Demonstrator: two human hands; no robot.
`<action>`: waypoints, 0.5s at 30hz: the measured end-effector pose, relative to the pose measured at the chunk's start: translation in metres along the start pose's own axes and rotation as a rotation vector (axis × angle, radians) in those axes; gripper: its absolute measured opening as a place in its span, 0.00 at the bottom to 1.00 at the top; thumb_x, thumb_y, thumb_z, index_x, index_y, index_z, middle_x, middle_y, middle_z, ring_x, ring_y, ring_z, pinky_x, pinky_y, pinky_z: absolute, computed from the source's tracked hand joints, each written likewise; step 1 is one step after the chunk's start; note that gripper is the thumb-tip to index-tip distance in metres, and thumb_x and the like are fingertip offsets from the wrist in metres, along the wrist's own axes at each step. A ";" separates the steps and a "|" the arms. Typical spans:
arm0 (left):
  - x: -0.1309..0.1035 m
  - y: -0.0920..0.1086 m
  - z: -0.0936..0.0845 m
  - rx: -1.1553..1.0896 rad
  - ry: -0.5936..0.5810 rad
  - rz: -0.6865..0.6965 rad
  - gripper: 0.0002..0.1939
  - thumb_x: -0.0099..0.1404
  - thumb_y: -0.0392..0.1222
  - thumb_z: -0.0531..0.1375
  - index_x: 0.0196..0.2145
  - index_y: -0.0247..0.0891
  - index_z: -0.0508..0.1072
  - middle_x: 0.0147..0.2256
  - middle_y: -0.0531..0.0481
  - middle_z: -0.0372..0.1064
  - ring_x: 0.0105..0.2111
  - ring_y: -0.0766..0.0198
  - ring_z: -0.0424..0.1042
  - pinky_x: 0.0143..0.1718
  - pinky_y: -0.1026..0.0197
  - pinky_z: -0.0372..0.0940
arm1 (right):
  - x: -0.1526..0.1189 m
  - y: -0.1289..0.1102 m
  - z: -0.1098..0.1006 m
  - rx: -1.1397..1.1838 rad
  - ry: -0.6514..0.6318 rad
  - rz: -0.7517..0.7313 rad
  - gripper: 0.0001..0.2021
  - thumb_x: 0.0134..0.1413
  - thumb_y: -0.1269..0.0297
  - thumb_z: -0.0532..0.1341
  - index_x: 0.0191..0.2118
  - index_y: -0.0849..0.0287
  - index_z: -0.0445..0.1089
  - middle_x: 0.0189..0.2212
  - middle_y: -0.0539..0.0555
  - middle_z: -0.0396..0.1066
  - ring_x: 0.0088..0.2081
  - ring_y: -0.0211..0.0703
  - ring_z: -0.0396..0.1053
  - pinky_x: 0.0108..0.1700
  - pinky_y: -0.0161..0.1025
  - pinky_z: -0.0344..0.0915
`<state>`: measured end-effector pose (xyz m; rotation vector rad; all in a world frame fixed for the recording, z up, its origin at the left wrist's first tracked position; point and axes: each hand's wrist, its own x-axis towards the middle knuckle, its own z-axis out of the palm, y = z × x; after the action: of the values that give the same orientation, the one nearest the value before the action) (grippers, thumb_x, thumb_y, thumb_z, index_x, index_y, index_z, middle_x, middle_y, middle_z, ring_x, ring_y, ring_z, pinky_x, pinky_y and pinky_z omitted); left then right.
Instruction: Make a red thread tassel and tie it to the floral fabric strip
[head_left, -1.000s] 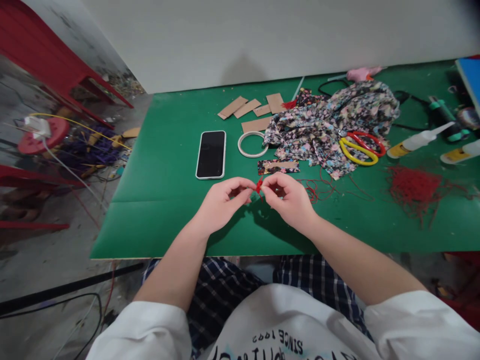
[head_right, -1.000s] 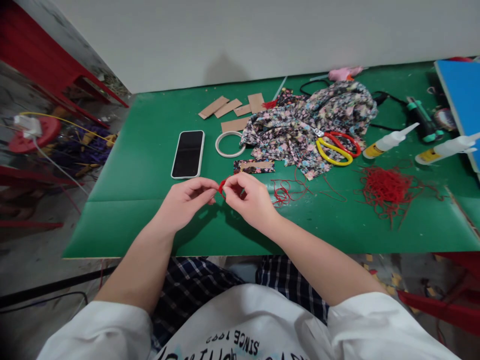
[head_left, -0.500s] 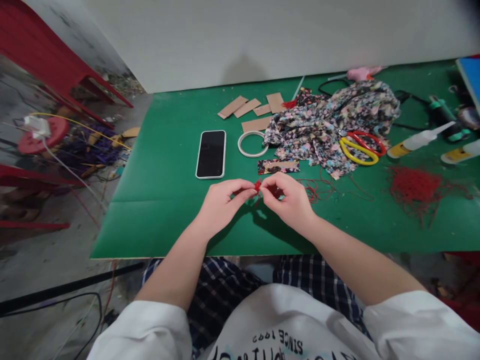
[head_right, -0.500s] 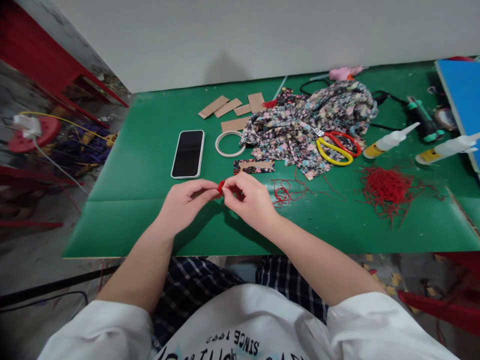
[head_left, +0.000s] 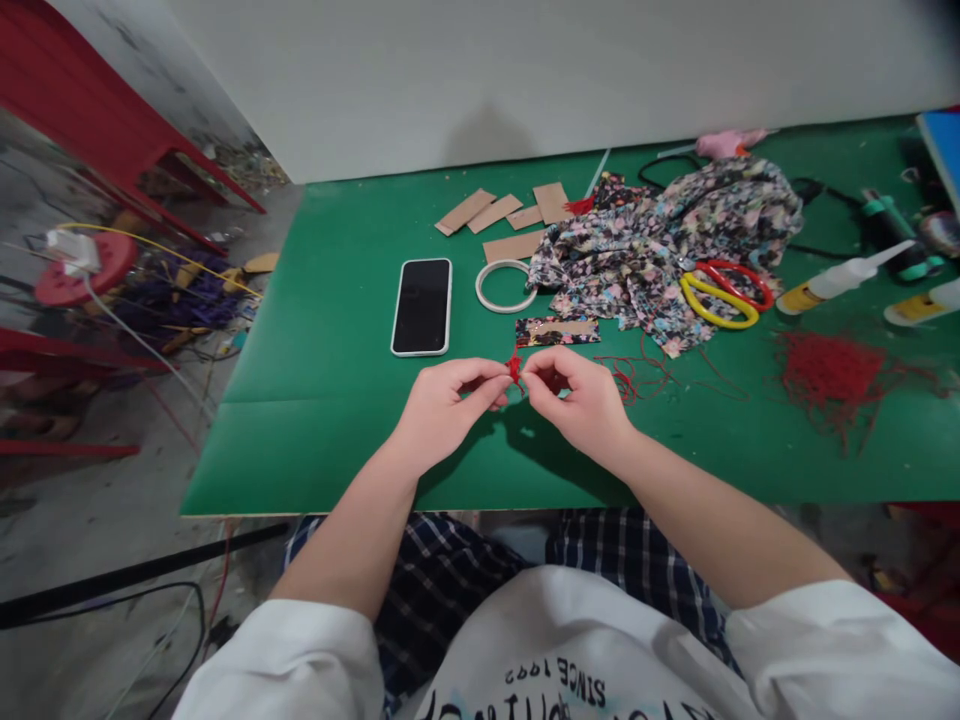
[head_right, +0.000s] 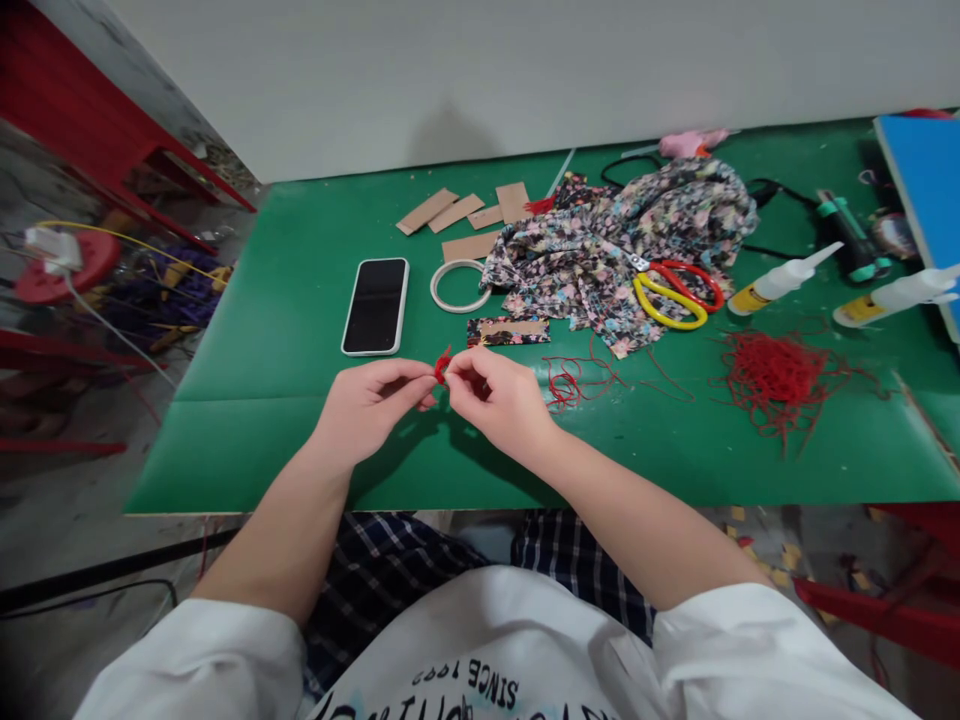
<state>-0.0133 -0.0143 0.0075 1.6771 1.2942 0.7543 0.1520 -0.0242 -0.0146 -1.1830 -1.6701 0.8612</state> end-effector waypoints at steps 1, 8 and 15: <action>0.000 0.000 0.000 -0.003 0.002 -0.003 0.09 0.59 0.45 0.59 0.32 0.38 0.75 0.23 0.54 0.73 0.23 0.69 0.71 0.28 0.69 0.66 | 0.000 -0.001 0.000 -0.002 0.005 -0.001 0.02 0.49 0.69 0.56 0.28 0.58 0.64 0.22 0.47 0.65 0.22 0.31 0.60 0.24 0.30 0.59; 0.000 0.001 0.003 0.015 0.059 -0.033 0.09 0.59 0.44 0.58 0.31 0.37 0.75 0.25 0.53 0.73 0.25 0.68 0.72 0.29 0.67 0.67 | 0.001 0.001 -0.002 0.027 0.006 0.038 0.04 0.51 0.66 0.57 0.31 0.58 0.68 0.24 0.48 0.68 0.23 0.32 0.63 0.25 0.31 0.62; 0.000 0.001 0.004 0.125 0.113 0.037 0.10 0.60 0.45 0.57 0.32 0.38 0.76 0.28 0.52 0.74 0.27 0.66 0.73 0.33 0.66 0.67 | 0.000 0.007 0.000 0.079 0.016 0.068 0.08 0.50 0.58 0.61 0.34 0.57 0.71 0.27 0.49 0.71 0.24 0.33 0.65 0.28 0.34 0.66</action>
<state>-0.0094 -0.0159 0.0068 1.7838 1.4175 0.8150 0.1546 -0.0216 -0.0212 -1.1959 -1.5762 0.9487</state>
